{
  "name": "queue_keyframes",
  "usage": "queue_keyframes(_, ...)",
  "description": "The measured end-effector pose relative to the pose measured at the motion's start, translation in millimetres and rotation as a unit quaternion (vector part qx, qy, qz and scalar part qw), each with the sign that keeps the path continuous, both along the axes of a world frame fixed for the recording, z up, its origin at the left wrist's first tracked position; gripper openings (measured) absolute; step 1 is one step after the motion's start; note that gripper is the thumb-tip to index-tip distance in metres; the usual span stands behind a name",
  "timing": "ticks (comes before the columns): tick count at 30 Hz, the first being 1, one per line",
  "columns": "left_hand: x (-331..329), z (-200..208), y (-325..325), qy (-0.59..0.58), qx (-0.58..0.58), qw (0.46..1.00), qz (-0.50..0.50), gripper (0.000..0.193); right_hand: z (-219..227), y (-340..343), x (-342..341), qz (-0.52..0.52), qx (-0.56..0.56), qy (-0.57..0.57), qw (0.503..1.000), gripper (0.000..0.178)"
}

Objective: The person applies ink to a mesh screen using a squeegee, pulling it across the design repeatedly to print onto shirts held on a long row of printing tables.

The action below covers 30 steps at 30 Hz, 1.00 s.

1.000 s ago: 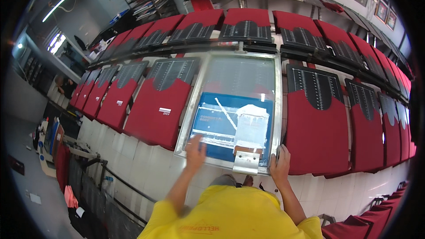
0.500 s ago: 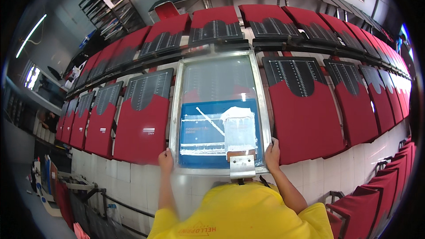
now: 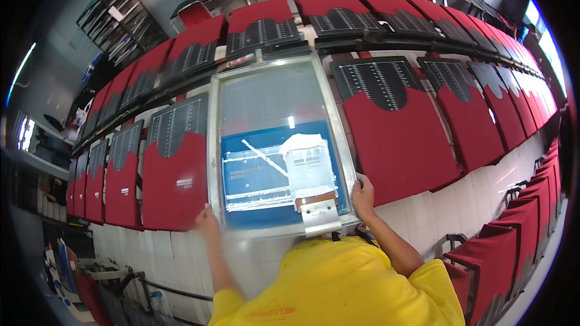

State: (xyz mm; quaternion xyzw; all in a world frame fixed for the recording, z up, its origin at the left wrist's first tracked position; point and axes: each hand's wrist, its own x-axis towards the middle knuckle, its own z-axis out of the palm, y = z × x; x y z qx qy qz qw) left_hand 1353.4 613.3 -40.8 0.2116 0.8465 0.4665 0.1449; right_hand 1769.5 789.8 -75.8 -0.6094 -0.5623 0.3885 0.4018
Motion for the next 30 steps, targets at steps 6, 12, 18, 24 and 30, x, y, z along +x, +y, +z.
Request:
queue_keyframes(6, 37, 25, 0, -0.057, 0.046, 0.997, -0.008, 0.046, 13, 2, 31, -0.015, 0.024, 0.031, 0.999, 0.028)
queue_keyframes(12, 114, 27, 19, -0.082, 0.022, 0.996, -0.038, 0.041, 26, 36, 115, -0.017, 0.046, 0.017, 0.999, 0.025)
queue_keyframes(18, 256, -18, 66, -0.067, 0.014, 0.998, 0.009, 0.037, 30, 80, 269, -0.025, 0.051, -0.018, 0.998, 0.026)
queue_keyframes(24, 353, -31, 98, -0.099, 0.05, 0.993, -0.048, 0.039, 28, 108, 370, -0.021, 0.075, -0.037, 0.996, 0.029)
queue_keyframes(30, 368, -34, 119, -0.123, 0.037, 0.988, -0.08, 0.039, 17, 125, 392, -0.023, 0.059, -0.021, 0.998, 0.029)
